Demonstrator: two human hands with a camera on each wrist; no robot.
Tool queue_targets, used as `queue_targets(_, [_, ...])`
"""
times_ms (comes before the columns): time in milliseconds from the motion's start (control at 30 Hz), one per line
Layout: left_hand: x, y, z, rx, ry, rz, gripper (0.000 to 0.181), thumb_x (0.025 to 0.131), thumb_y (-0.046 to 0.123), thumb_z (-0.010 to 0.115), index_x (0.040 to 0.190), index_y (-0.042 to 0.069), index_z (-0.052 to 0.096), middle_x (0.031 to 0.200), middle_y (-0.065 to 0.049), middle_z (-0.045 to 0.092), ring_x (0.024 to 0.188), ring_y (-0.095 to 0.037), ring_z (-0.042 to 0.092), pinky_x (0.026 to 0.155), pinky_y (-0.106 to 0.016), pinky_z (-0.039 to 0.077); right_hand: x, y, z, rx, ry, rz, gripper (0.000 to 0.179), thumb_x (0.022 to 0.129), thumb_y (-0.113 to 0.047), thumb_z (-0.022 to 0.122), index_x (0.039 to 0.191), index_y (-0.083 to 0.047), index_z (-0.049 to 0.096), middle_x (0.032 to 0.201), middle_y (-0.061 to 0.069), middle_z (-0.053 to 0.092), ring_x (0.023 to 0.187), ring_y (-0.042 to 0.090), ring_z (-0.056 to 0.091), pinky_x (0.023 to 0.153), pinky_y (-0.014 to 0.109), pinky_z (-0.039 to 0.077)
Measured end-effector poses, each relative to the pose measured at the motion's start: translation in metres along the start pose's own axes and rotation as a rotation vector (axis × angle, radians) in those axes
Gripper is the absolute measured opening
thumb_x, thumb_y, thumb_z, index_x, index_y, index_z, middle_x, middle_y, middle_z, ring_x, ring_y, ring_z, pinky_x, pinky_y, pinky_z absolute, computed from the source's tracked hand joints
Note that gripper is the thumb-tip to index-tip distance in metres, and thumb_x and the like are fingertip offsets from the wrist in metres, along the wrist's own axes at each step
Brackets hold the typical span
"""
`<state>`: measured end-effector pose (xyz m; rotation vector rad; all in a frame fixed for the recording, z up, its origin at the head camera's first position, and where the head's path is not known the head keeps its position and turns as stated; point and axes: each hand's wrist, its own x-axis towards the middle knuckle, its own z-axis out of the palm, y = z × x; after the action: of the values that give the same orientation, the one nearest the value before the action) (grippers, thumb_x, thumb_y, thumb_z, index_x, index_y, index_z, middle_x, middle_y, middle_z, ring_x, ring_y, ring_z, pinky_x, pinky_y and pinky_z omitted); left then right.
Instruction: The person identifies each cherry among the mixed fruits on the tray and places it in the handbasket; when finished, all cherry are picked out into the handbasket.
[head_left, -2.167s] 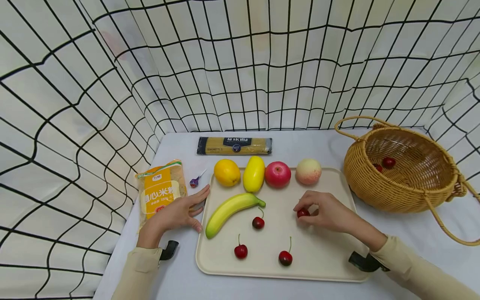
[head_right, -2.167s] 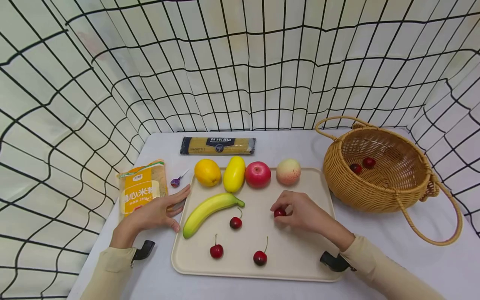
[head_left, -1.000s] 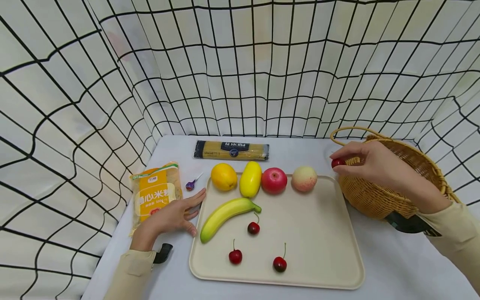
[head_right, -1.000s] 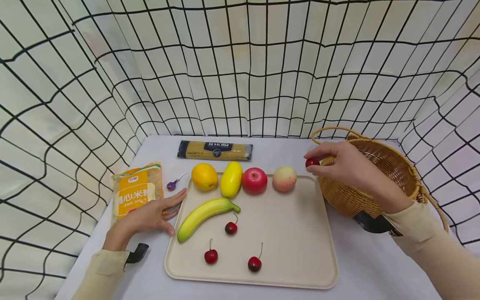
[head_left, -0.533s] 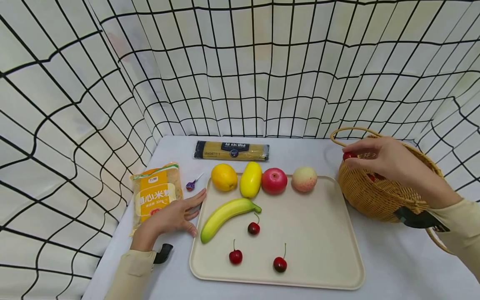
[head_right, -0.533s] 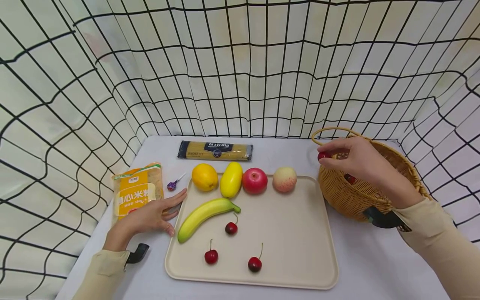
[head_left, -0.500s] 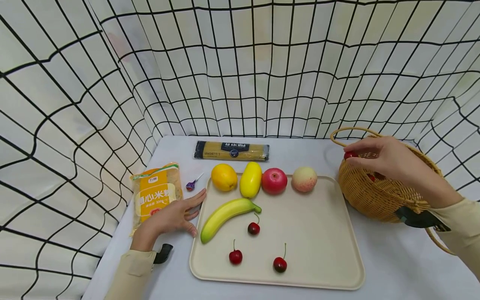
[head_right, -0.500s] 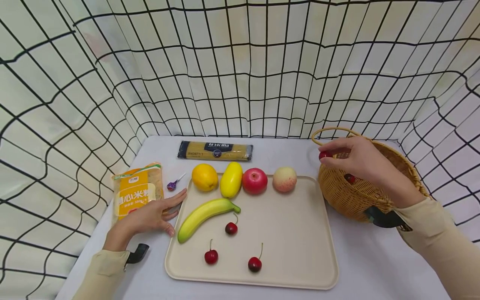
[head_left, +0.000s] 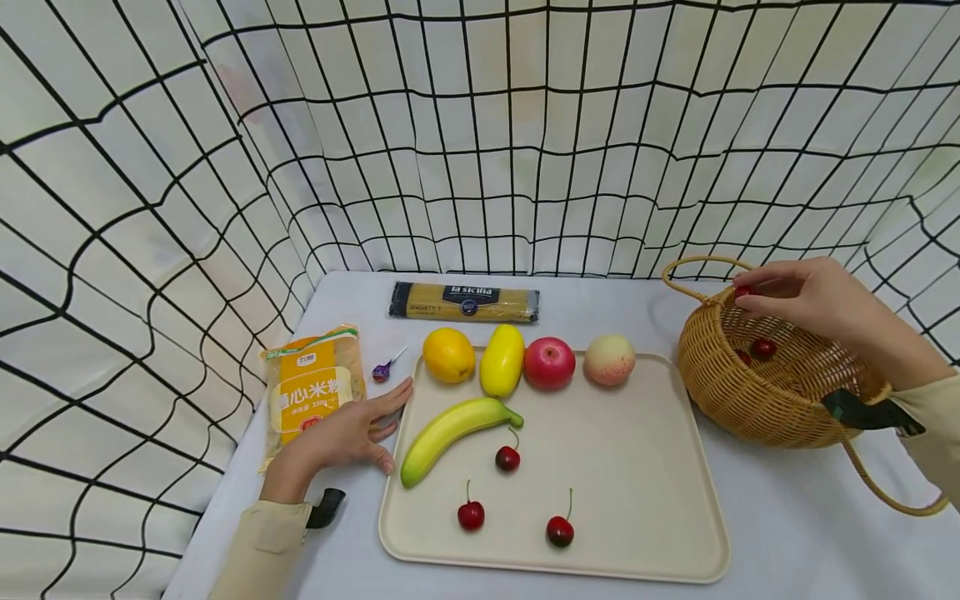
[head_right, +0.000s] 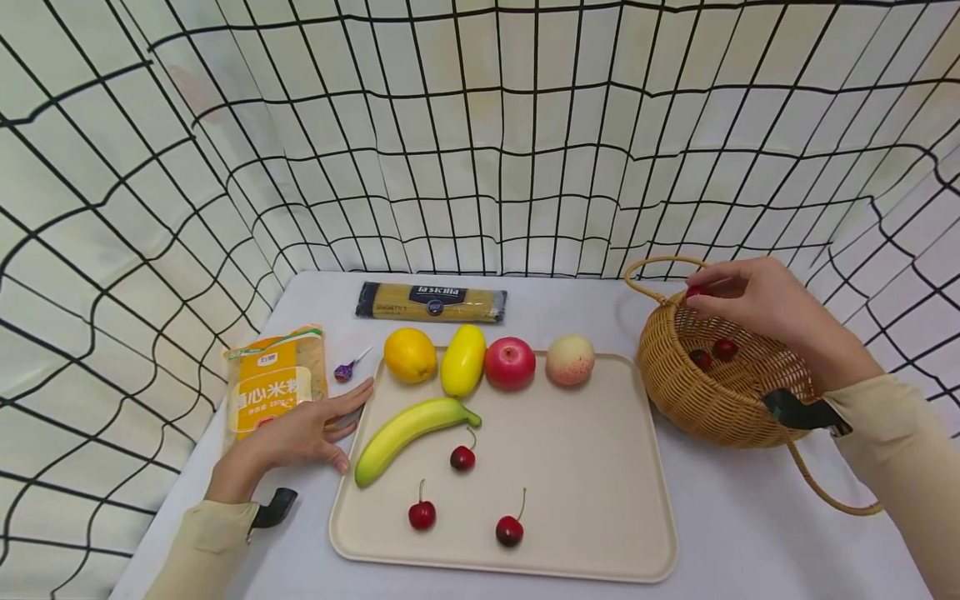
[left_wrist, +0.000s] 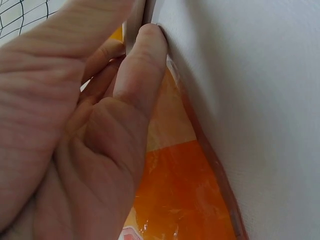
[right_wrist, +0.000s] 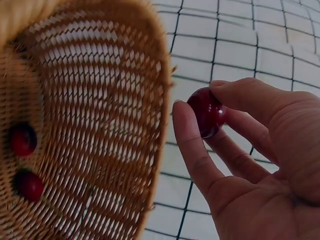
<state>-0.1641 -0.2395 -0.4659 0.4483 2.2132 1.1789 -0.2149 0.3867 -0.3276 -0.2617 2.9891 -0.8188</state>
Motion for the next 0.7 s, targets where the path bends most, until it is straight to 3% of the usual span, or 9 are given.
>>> queue_targets(433, [-0.006, -0.006, -0.001, 0.018, 0.006, -0.002, 0.124, 0.074, 0.019, 0.094, 0.171, 0.012, 0.019, 0.181, -0.011, 0.008, 0.151, -0.041, 0.047, 0.111, -0.034, 0.056, 0.02, 0.033, -0.001, -0.104, -0.114, -0.012, 0.033, 0.098, -0.026, 0.08, 0.122, -0.003, 0.078, 0.114, 0.018, 0.081, 0.082, -0.01, 0.062, 0.068, 0.012, 0.05])
queue_targets(700, [-0.007, -0.008, 0.001, 0.019, 0.015, -0.008, 0.123, 0.073, 0.021, 0.095, 0.171, 0.013, 0.02, 0.181, -0.01, 0.008, 0.15, -0.041, 0.048, 0.111, -0.033, 0.055, 0.039, 0.051, 0.01, -0.275, -0.212, -0.099, 0.024, 0.096, -0.016, 0.079, 0.116, -0.002, 0.08, 0.11, 0.015, 0.08, 0.089, 0.014, 0.067, 0.072, 0.031, 0.056])
